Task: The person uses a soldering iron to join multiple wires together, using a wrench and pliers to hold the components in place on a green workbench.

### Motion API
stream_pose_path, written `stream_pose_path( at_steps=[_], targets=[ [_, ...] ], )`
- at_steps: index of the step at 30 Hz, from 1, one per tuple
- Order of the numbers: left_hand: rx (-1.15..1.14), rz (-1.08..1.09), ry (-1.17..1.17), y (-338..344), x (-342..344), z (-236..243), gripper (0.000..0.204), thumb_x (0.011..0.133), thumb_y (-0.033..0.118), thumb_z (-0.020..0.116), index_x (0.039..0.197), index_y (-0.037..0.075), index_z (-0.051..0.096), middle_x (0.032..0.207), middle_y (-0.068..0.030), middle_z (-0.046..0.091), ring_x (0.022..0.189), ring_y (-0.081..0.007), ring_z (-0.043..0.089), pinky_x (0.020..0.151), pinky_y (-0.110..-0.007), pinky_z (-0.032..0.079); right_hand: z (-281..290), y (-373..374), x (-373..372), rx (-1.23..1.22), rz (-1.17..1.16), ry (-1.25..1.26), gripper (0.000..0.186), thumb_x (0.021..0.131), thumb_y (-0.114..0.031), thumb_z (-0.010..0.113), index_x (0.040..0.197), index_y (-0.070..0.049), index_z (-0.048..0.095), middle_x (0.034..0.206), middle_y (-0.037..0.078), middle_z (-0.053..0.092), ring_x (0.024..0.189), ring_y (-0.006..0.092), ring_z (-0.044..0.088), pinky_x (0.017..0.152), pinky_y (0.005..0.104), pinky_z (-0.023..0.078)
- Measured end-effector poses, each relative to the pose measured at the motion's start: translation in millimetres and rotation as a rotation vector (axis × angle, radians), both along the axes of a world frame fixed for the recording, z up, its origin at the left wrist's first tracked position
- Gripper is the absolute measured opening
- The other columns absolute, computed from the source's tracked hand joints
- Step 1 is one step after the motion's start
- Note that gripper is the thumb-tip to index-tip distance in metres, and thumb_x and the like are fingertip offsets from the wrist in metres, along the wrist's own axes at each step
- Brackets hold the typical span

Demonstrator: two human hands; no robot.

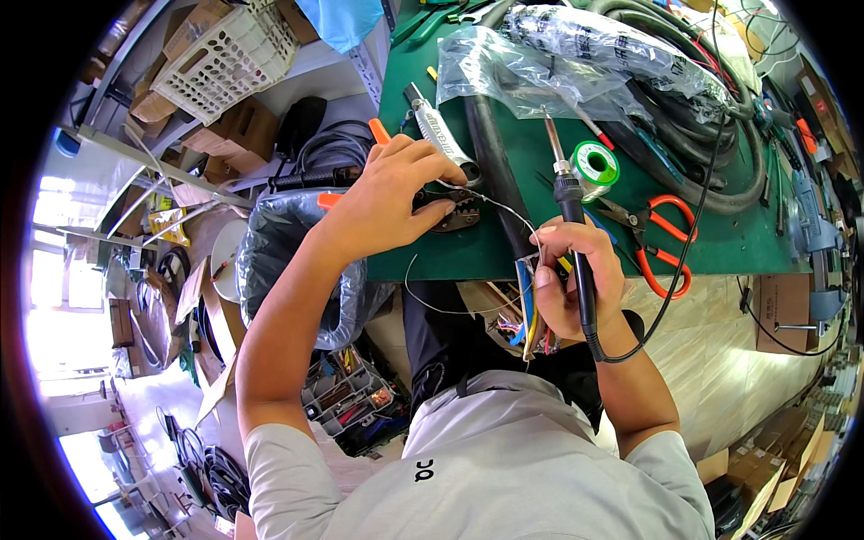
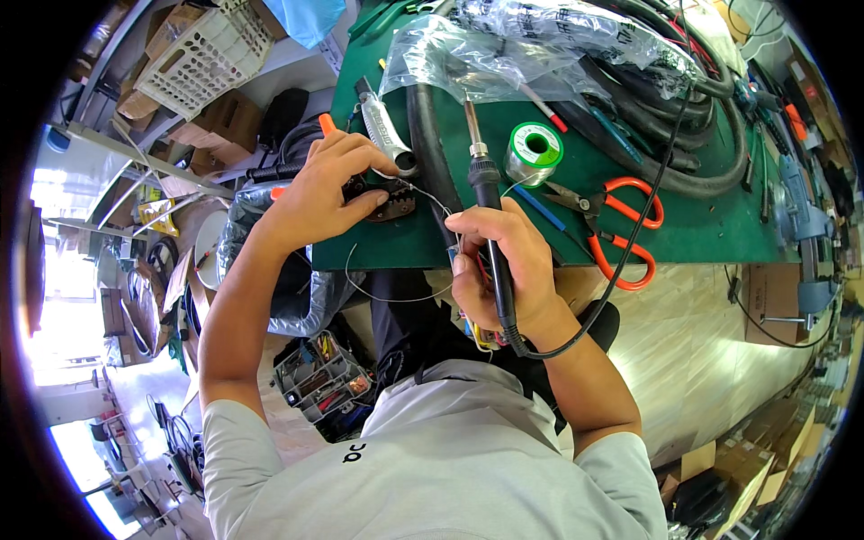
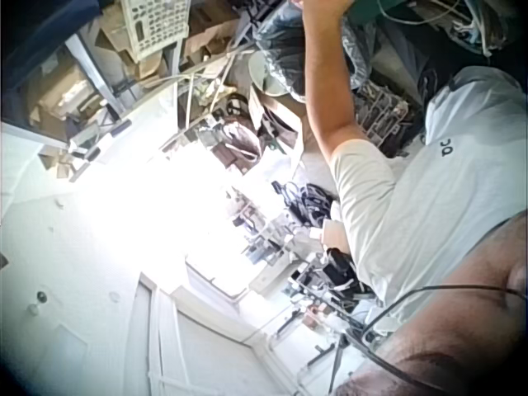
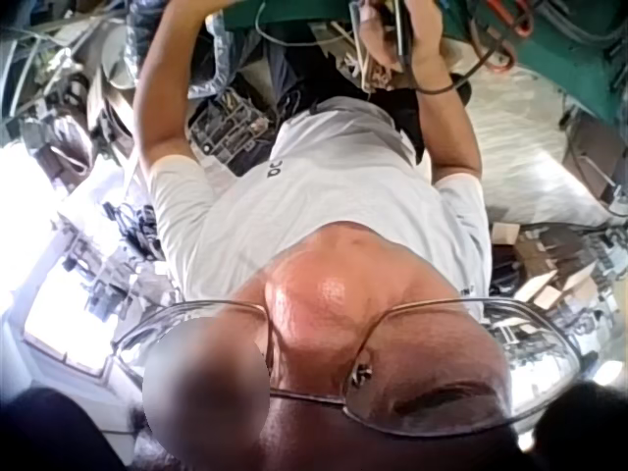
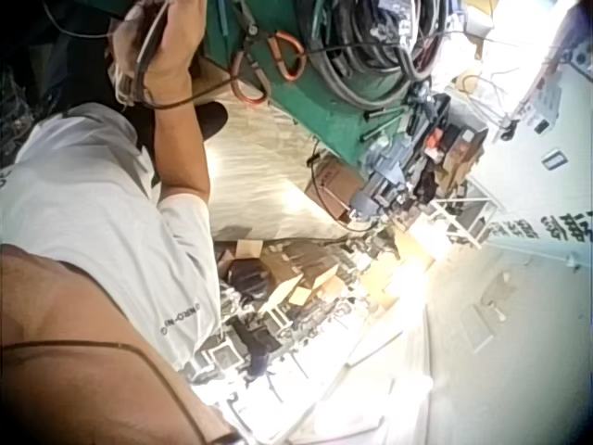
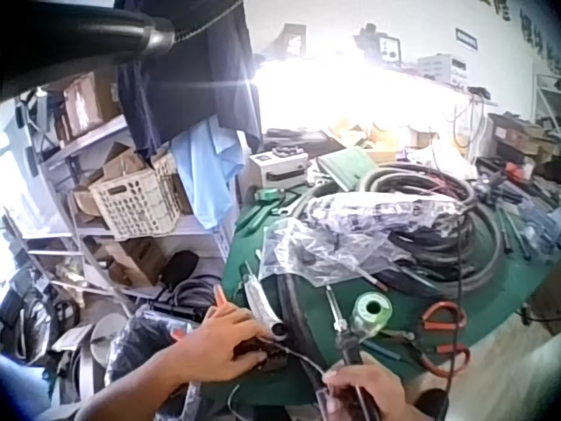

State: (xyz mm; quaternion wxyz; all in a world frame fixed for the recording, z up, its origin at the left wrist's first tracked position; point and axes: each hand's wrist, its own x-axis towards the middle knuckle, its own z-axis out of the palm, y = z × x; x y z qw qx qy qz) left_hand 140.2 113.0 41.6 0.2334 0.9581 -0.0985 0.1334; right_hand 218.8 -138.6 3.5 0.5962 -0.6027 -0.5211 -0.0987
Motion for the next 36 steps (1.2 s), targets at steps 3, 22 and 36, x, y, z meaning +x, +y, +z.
stream_pose_path(
  at_steps=[3,22,36],
  targets=[
    [-0.006,0.009,-0.048,-3,4,-1,0.026,0.077,0.010,0.076,0.102,0.010,0.066,0.102,-0.0049,0.063,0.103,-0.0269,0.055,0.099,-0.040,0.039,-2,-1,0,0.011,0.010,0.021,0.043,0.071,0.004,0.060,0.113,-0.003,0.060,0.069,0.003,0.055,0.062,0.0153,0.052,0.058,0.0271,0.043],
    [0.095,-0.027,-0.113,-4,16,-4,0.021,0.075,0.010,0.079,0.093,0.010,0.068,0.092,-0.0022,0.065,0.096,-0.0239,0.059,0.092,-0.037,0.043,-9,-3,3,0.069,0.053,0.070,0.041,0.074,0.005,0.059,0.115,-0.001,0.058,0.075,0.005,0.055,0.062,0.0130,0.052,0.060,0.0254,0.045],
    [0.091,-0.055,-0.132,-3,14,-6,0.024,0.075,0.012,0.080,0.095,0.010,0.067,0.098,-0.0020,0.066,0.099,-0.0236,0.059,0.092,-0.037,0.043,-10,-3,0,0.077,0.055,0.103,0.041,0.074,0.005,0.058,0.115,0.001,0.058,0.079,0.006,0.056,0.061,0.0127,0.053,0.060,0.0246,0.045]
  ],
)
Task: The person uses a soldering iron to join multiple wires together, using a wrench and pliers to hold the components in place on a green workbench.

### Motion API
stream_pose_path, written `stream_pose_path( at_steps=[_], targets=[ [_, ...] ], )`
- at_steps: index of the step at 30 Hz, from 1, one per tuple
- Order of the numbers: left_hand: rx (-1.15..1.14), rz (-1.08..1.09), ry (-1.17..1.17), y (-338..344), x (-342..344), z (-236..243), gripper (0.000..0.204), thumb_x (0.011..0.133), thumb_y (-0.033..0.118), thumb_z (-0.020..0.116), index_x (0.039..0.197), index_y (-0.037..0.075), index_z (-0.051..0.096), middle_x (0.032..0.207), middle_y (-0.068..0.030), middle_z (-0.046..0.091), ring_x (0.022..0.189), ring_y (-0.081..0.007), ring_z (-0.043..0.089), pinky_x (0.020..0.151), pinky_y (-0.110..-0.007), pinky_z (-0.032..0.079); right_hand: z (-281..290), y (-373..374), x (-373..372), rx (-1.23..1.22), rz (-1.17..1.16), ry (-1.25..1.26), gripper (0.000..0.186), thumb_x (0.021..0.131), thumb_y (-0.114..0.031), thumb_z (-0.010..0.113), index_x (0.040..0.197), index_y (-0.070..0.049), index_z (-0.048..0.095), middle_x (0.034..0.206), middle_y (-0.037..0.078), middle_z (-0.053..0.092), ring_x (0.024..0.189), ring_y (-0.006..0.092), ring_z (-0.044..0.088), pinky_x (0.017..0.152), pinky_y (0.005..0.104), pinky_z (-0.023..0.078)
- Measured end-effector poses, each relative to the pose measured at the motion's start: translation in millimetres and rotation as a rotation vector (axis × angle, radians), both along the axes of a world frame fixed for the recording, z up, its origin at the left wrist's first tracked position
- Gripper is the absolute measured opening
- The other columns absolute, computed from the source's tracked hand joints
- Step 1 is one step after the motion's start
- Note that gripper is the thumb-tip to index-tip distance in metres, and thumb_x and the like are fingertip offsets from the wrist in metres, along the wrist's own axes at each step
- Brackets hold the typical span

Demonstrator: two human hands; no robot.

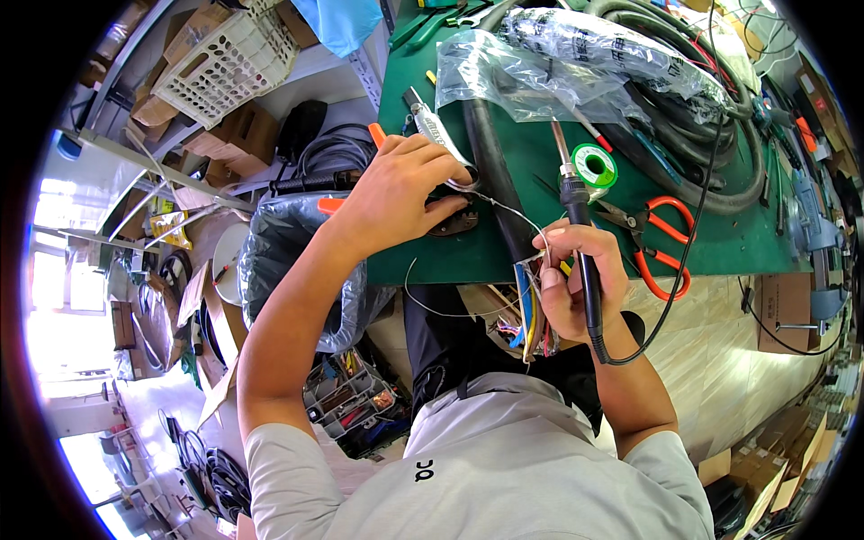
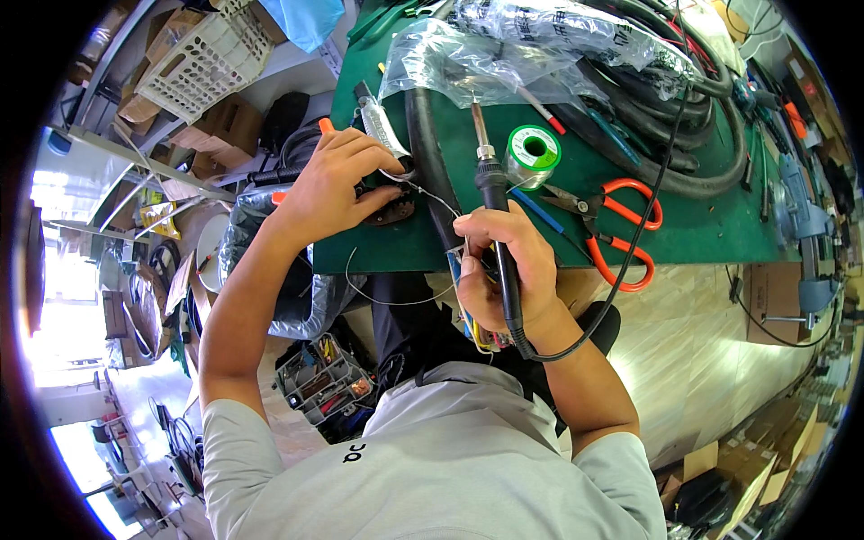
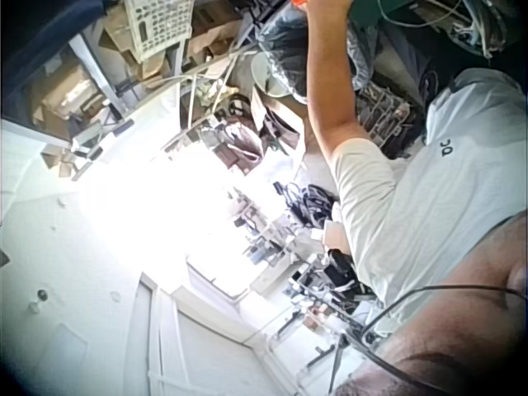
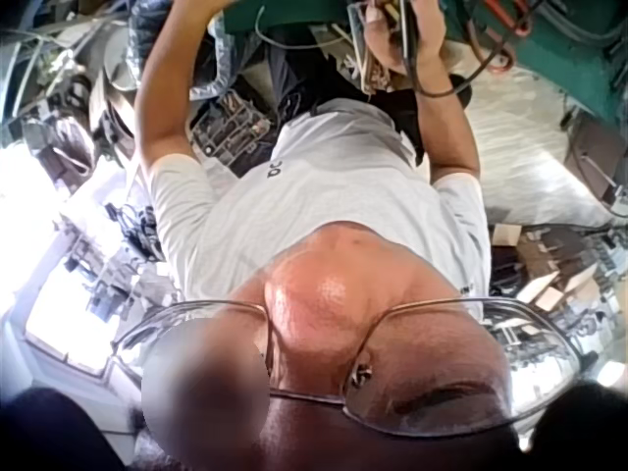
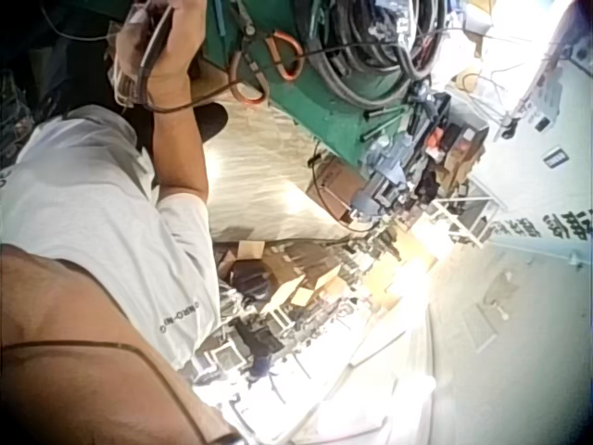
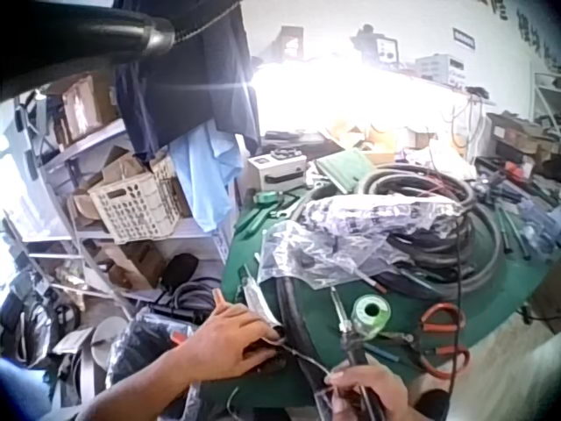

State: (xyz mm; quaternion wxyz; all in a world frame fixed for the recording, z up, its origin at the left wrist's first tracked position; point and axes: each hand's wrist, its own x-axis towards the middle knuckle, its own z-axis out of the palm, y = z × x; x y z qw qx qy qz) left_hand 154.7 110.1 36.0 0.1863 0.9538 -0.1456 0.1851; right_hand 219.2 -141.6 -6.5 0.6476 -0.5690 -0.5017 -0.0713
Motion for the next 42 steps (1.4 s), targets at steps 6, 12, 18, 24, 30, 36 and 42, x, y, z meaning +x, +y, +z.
stream_pose_path(
  at_steps=[6,12,18,24,30,36,42],
  targets=[
    [0.023,-0.010,-0.027,-2,5,-3,0.023,0.075,0.012,0.081,0.093,0.010,0.067,0.094,-0.0014,0.066,0.096,-0.0237,0.060,0.090,-0.037,0.043,2,0,1,0.006,-0.006,-0.005,0.041,0.073,0.007,0.057,0.114,0.001,0.057,0.079,0.006,0.058,0.063,0.0139,0.054,0.064,0.0267,0.047],
    [0.045,0.018,-0.127,4,2,-5,0.020,0.073,0.007,0.079,0.088,0.009,0.065,0.091,-0.0015,0.066,0.092,-0.0234,0.061,0.087,-0.036,0.045,2,-4,2,-0.045,0.029,-0.035,0.038,0.081,0.006,0.054,0.119,0.005,0.050,0.081,0.009,0.054,0.071,0.0136,0.053,0.084,0.0365,0.052],
    [0.020,-0.003,-0.122,7,-9,0,0.019,0.073,0.002,0.076,0.086,0.007,0.063,0.090,-0.0031,0.066,0.089,-0.0246,0.061,0.084,-0.037,0.047,2,-4,1,-0.066,0.015,-0.019,0.037,0.082,0.007,0.054,0.119,0.006,0.049,0.087,0.011,0.055,0.070,0.0131,0.053,0.085,0.0369,0.053],
    [-0.030,0.009,-0.035,12,-24,1,0.017,0.077,0.002,0.073,0.090,0.005,0.064,0.090,-0.0064,0.065,0.089,-0.0276,0.060,0.082,-0.037,0.049,3,-3,0,-0.083,-0.067,-0.040,0.039,0.080,0.007,0.056,0.118,0.004,0.052,0.087,0.009,0.056,0.070,0.0132,0.057,0.081,0.0329,0.052],
    [-0.178,0.016,0.073,20,-32,-2,0.013,0.084,-0.002,0.067,0.096,0.002,0.064,0.091,-0.0093,0.063,0.091,-0.0270,0.060,0.083,-0.036,0.049,6,4,-3,-0.076,-0.155,0.040,0.043,0.076,0.010,0.058,0.118,-0.001,0.056,0.078,0.005,0.055,0.070,0.0141,0.058,0.076,0.0281,0.050],
    [-0.419,0.044,0.234,30,-37,-3,0.012,0.085,-0.004,0.065,0.096,0.002,0.063,0.095,-0.0078,0.064,0.095,-0.0252,0.060,0.087,-0.035,0.048,10,5,-5,-0.183,-0.225,0.032,0.048,0.074,0.014,0.059,0.119,-0.003,0.056,0.077,0.004,0.053,0.071,0.0135,0.058,0.073,0.0267,0.051],
    [-0.231,0.002,0.220,37,-33,3,0.012,0.083,-0.002,0.067,0.093,0.004,0.063,0.101,-0.0063,0.061,0.102,-0.0254,0.056,0.093,-0.036,0.044,11,7,-4,-0.248,-0.242,-0.011,0.050,0.073,0.015,0.061,0.119,-0.004,0.057,0.083,0.006,0.055,0.072,0.0146,0.060,0.070,0.0268,0.051]
  ],
)
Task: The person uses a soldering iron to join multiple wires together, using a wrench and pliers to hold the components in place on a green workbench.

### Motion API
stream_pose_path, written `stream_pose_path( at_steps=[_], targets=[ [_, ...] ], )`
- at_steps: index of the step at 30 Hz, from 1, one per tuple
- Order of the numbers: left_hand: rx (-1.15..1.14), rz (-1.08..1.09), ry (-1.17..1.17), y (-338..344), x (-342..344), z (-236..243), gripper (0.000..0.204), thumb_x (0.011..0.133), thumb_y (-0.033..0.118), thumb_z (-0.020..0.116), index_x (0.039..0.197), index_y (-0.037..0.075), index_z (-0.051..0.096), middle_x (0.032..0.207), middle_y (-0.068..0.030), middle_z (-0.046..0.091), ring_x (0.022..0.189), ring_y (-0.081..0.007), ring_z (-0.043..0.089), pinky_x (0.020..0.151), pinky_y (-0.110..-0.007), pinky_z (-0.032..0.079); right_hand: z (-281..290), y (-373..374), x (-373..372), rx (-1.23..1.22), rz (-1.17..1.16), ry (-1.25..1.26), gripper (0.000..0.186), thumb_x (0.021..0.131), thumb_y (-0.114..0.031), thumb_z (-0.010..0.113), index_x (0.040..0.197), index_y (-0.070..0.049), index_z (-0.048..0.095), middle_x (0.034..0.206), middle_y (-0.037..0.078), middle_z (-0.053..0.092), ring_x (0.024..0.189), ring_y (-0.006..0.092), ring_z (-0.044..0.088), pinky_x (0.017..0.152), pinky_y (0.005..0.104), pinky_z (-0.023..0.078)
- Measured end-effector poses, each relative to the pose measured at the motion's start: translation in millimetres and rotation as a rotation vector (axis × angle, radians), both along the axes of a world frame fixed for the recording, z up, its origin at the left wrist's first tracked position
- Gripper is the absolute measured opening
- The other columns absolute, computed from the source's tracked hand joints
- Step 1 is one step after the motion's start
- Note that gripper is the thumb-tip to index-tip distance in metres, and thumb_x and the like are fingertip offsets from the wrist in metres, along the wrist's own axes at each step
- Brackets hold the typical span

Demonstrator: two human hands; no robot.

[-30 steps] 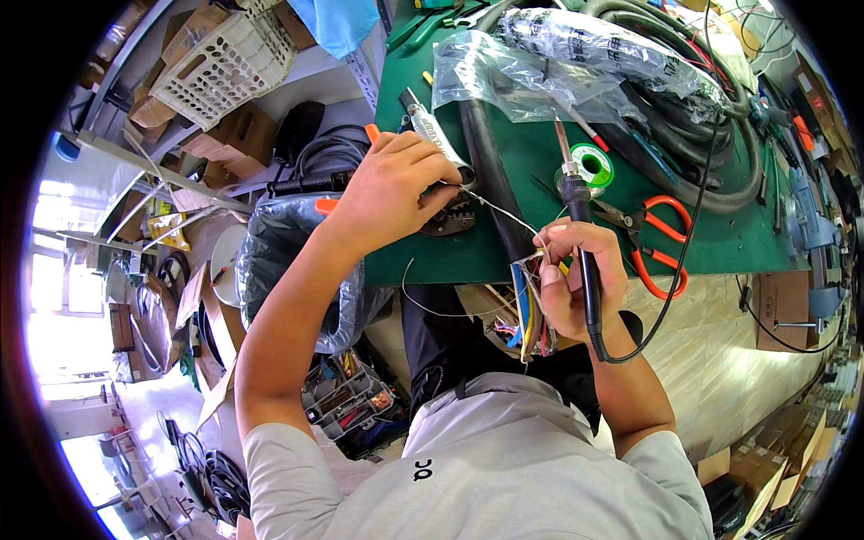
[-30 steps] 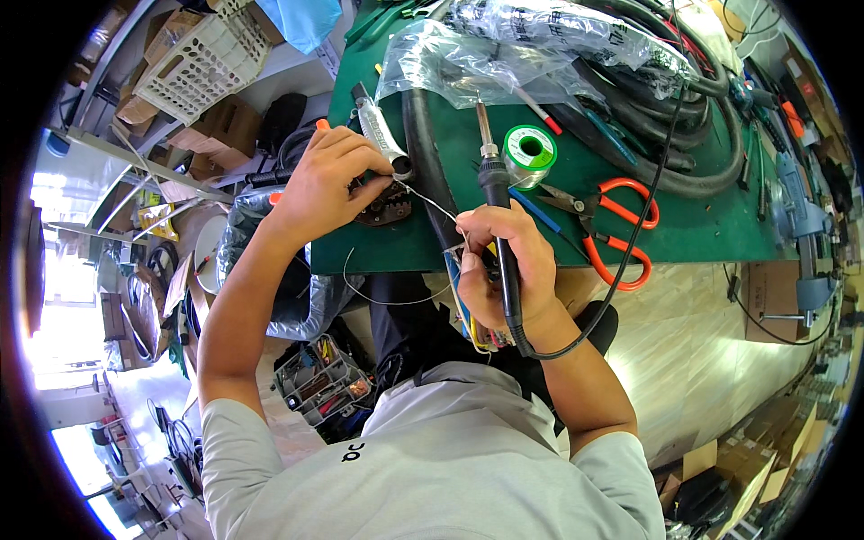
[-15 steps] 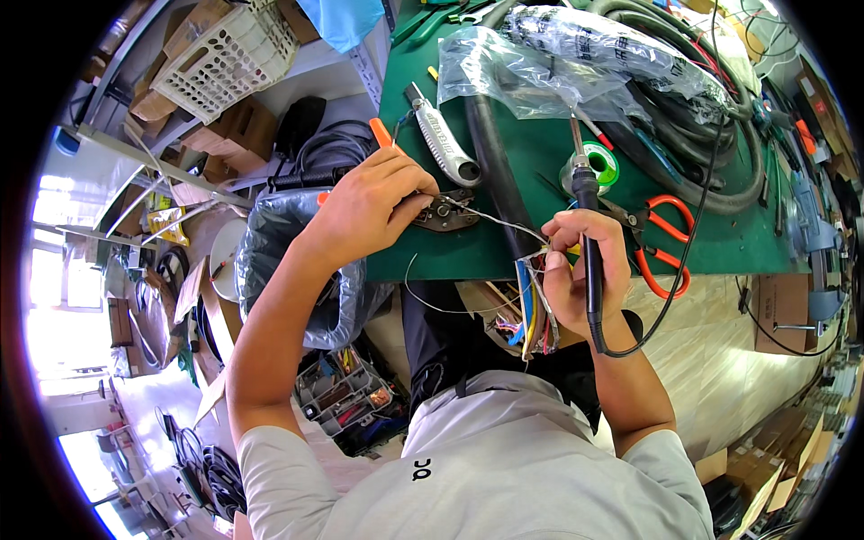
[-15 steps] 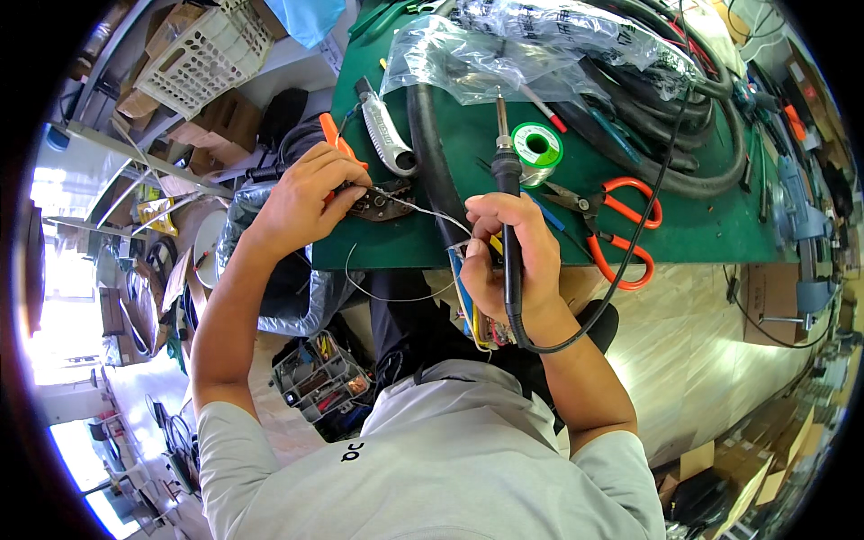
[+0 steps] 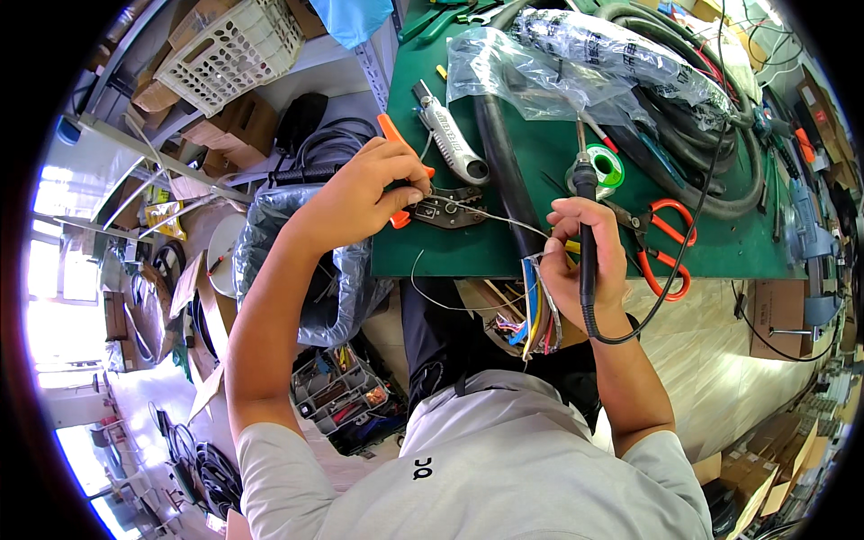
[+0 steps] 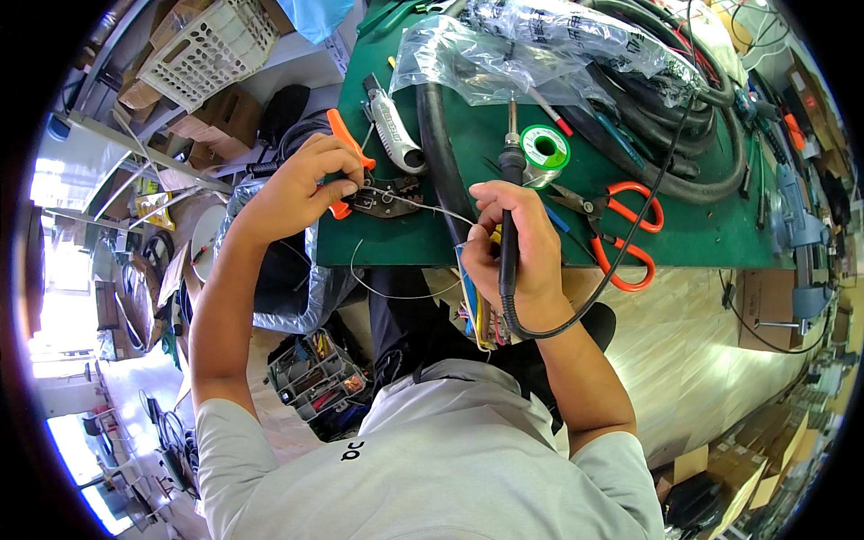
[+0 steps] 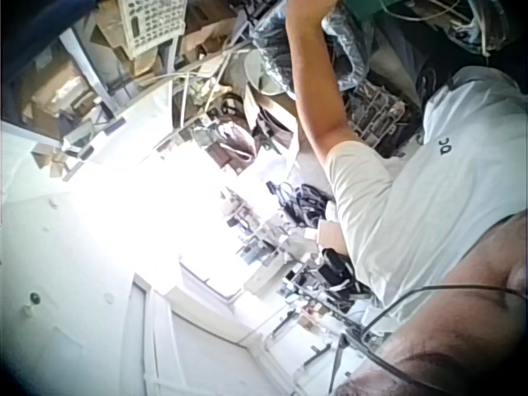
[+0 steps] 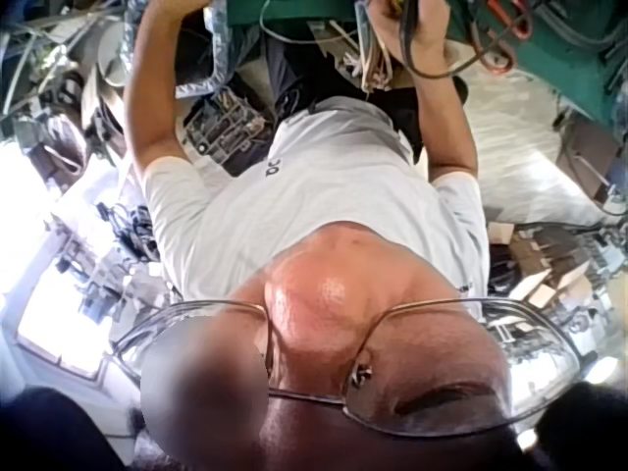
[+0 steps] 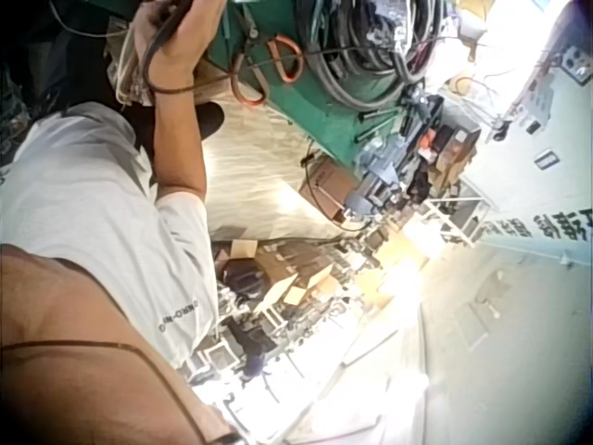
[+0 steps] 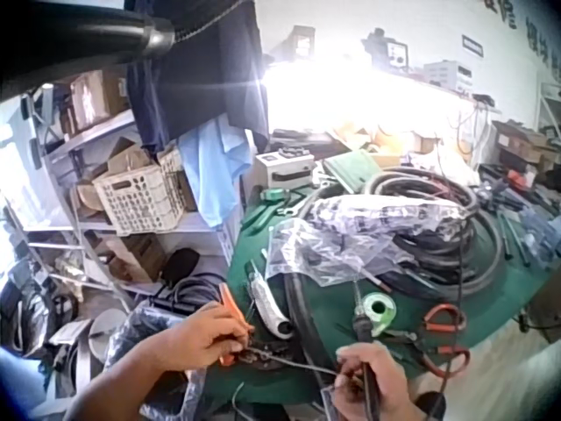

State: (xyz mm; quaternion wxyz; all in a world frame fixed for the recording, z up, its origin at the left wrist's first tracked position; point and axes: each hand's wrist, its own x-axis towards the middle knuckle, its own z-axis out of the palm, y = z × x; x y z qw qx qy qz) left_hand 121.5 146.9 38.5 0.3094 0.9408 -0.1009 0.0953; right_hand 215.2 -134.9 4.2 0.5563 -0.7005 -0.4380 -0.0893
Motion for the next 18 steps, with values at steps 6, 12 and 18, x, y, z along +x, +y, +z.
stream_pose_path(
  at_steps=[6,12,18],
  targets=[
    [0.259,-0.030,-0.062,-11,7,6,0.014,0.081,0.001,0.070,0.091,0.006,0.064,0.099,-0.0067,0.058,0.103,-0.0282,0.054,0.092,-0.040,0.044,6,5,-2,0.054,0.036,-0.026,0.046,0.075,0.010,0.066,0.119,-0.004,0.058,0.101,0.011,0.063,0.085,0.0194,0.066,0.077,0.0311,0.052],
    [0.357,-0.060,-0.069,-13,13,11,0.011,0.080,0.003,0.070,0.089,0.006,0.063,0.102,-0.0082,0.057,0.103,-0.0295,0.054,0.091,-0.041,0.044,14,12,1,0.060,0.151,-0.101,0.042,0.075,0.003,0.071,0.115,-0.005,0.062,0.108,0.012,0.068,0.099,0.0297,0.065,0.089,0.0376,0.050],
    [0.424,-0.072,-0.033,-12,15,16,0.010,0.081,0.003,0.068,0.088,0.006,0.062,0.105,-0.0099,0.057,0.104,-0.0308,0.054,0.091,-0.042,0.045,15,24,7,-0.095,0.198,-0.226,0.040,0.072,0.003,0.070,0.111,-0.007,0.065,0.099,0.009,0.069,0.099,0.0328,0.064,0.089,0.0397,0.049]
  ],
)
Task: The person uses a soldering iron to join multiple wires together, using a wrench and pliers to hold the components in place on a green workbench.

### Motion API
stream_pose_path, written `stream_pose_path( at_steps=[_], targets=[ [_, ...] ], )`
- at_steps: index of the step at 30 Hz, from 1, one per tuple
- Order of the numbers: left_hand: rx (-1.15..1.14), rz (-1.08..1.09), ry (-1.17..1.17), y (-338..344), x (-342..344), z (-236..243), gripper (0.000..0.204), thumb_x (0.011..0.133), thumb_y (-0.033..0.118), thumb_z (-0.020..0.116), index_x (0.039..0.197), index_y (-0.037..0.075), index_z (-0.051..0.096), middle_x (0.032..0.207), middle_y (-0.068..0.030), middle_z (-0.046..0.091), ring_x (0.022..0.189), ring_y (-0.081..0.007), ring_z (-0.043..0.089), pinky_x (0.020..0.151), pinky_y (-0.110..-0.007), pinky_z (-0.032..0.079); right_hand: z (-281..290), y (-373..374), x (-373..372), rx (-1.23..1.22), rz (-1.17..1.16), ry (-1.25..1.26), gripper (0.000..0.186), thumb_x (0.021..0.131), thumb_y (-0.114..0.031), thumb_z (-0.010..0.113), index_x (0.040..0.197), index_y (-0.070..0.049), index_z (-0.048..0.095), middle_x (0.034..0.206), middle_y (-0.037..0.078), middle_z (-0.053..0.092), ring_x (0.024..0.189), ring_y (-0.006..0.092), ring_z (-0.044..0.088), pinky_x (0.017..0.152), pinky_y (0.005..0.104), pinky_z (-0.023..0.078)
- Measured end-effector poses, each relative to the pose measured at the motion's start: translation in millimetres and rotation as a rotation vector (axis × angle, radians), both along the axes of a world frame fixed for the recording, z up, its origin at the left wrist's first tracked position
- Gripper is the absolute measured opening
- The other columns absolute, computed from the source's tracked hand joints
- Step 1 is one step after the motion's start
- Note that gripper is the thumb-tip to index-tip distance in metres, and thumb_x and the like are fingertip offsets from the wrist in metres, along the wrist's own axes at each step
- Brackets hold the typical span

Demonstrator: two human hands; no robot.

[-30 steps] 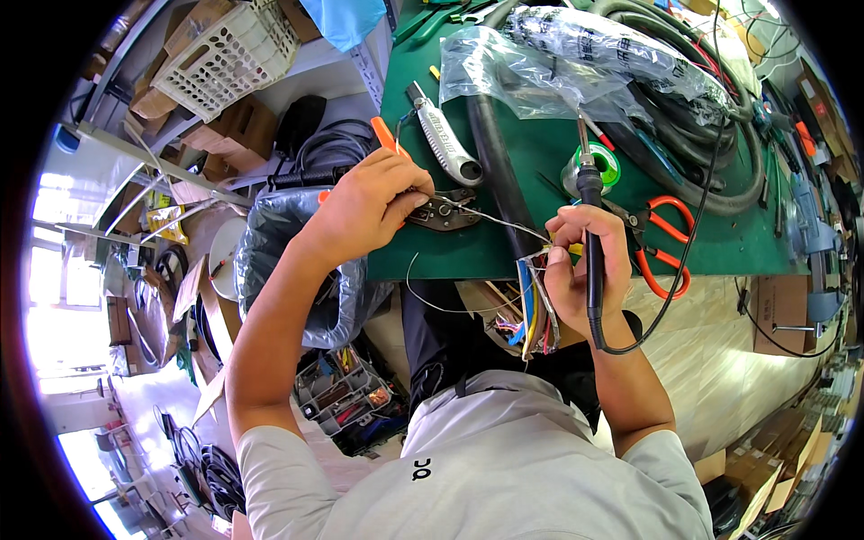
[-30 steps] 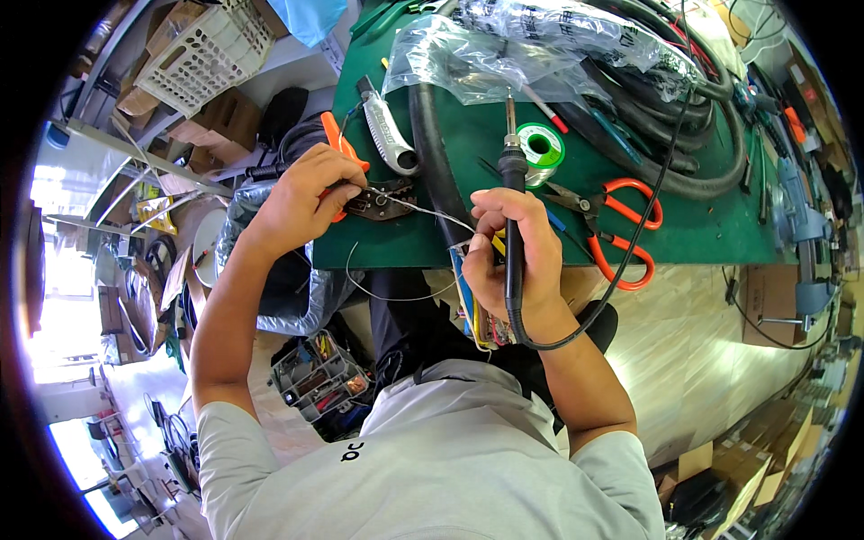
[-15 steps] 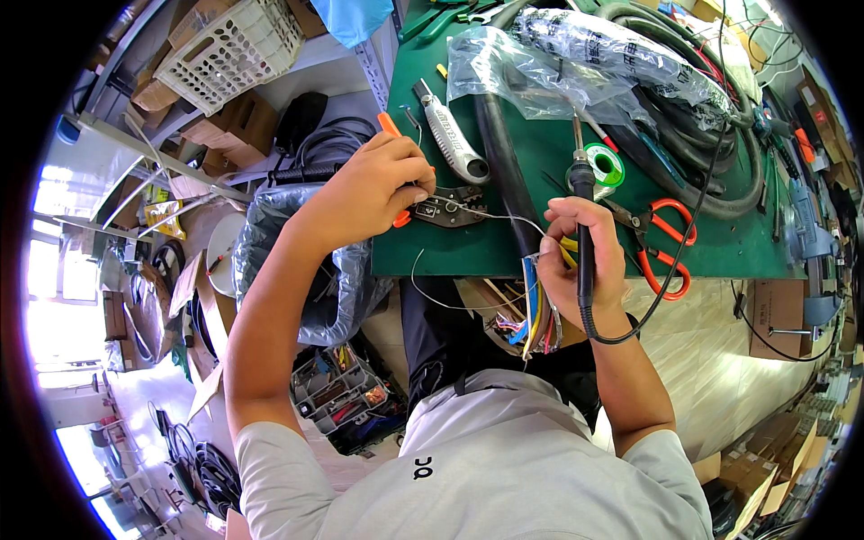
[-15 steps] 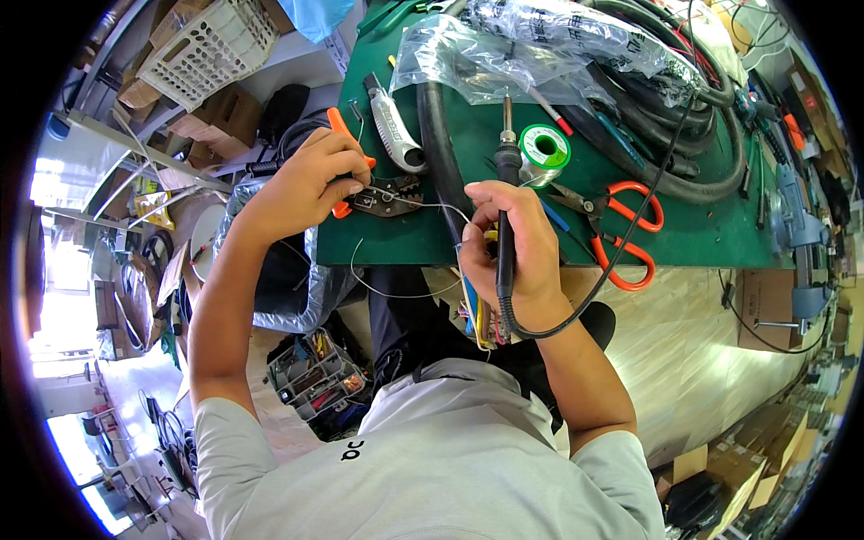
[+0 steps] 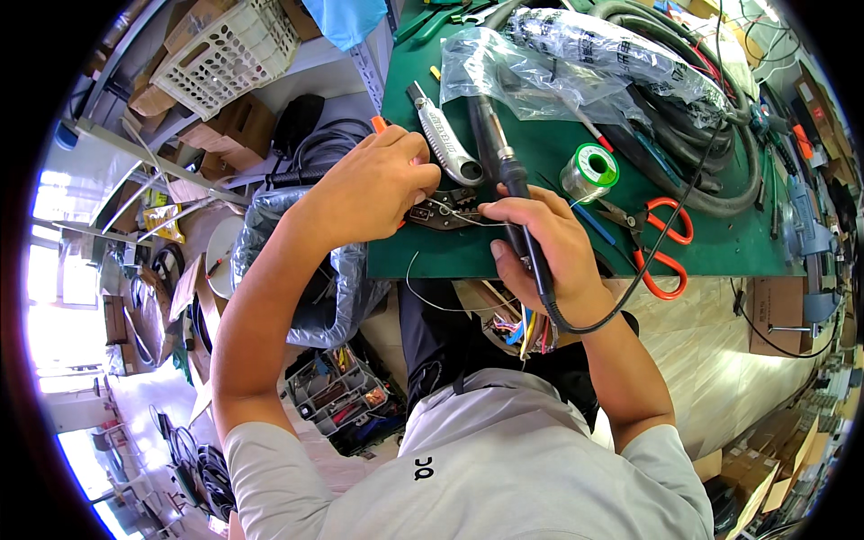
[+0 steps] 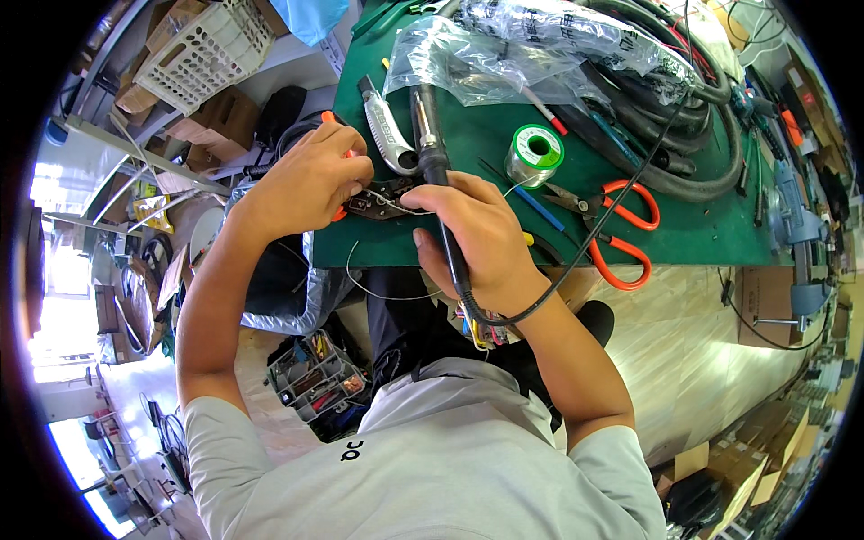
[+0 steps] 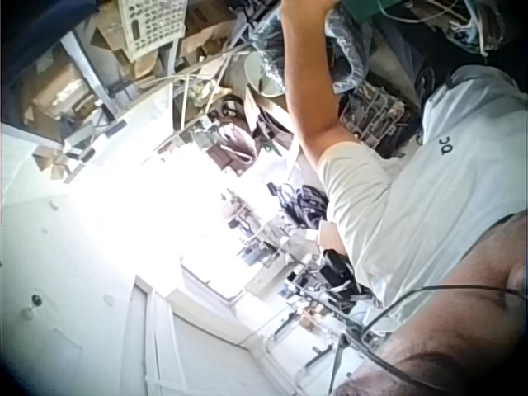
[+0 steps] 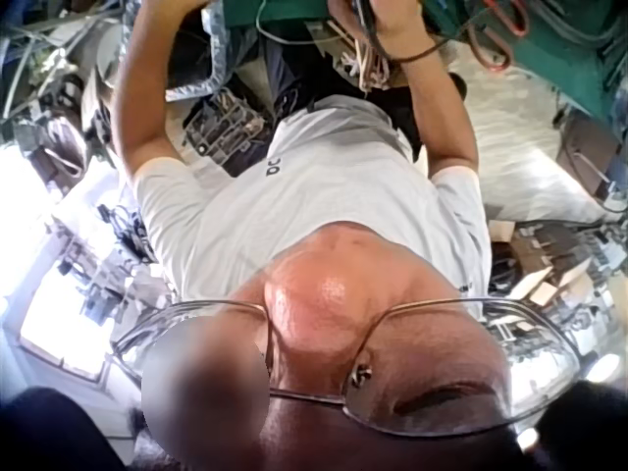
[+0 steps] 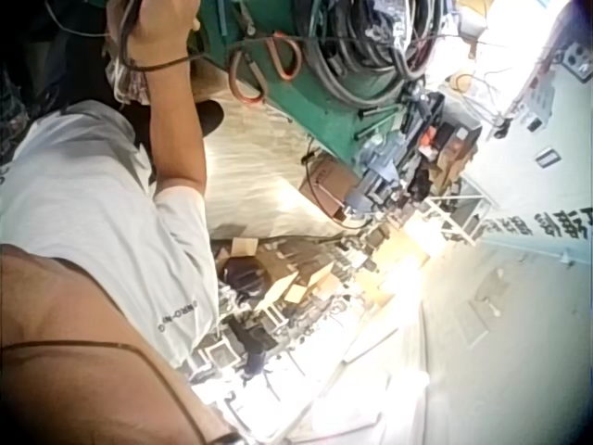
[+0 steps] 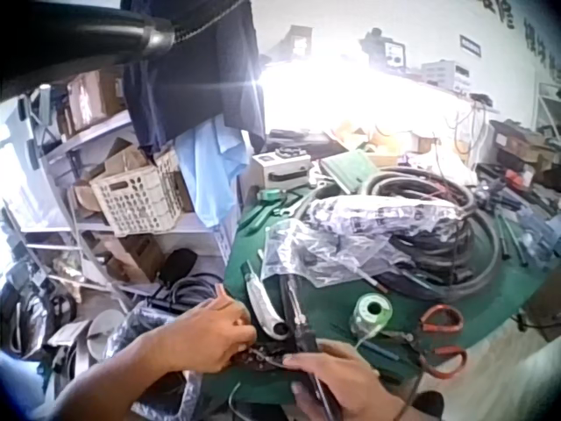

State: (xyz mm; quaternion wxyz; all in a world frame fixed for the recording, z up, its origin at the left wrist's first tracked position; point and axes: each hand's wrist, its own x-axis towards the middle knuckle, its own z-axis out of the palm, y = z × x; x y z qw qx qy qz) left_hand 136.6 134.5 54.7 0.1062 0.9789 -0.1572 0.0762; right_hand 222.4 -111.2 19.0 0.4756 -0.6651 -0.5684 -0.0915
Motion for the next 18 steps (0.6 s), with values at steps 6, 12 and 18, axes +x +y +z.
stream_pose_path(
  at_steps=[6,12,18],
  targets=[
    [-0.083,-0.028,0.012,4,1,-5,0.015,0.079,-0.001,0.068,0.092,0.004,0.062,0.107,-0.0111,0.057,0.103,-0.0319,0.056,0.090,-0.040,0.047,-3,5,-1,0.021,0.023,-0.046,0.037,0.075,0.004,0.068,0.110,-0.007,0.065,0.103,0.008,0.070,0.102,0.0320,0.065,0.091,0.0404,0.049],
    [-0.129,-0.048,-0.037,-8,-2,-12,0.023,0.076,-0.003,0.067,0.098,0.003,0.062,0.110,-0.0135,0.058,0.102,-0.0338,0.060,0.087,-0.040,0.051,-6,1,-1,0.065,-0.006,0.022,0.032,0.079,0.003,0.066,0.110,-0.006,0.065,0.107,0.010,0.072,0.103,0.0304,0.065,0.091,0.0395,0.049],
    [-0.122,-0.083,-0.057,-15,-7,-21,0.022,0.077,-0.002,0.065,0.098,0.002,0.062,0.113,-0.0149,0.059,0.106,-0.0350,0.060,0.091,-0.041,0.051,-8,1,-1,0.084,-0.022,0.037,0.031,0.079,0.002,0.065,0.108,-0.006,0.065,0.104,0.010,0.072,0.100,0.0304,0.066,0.091,0.0392,0.049]
  ],
)
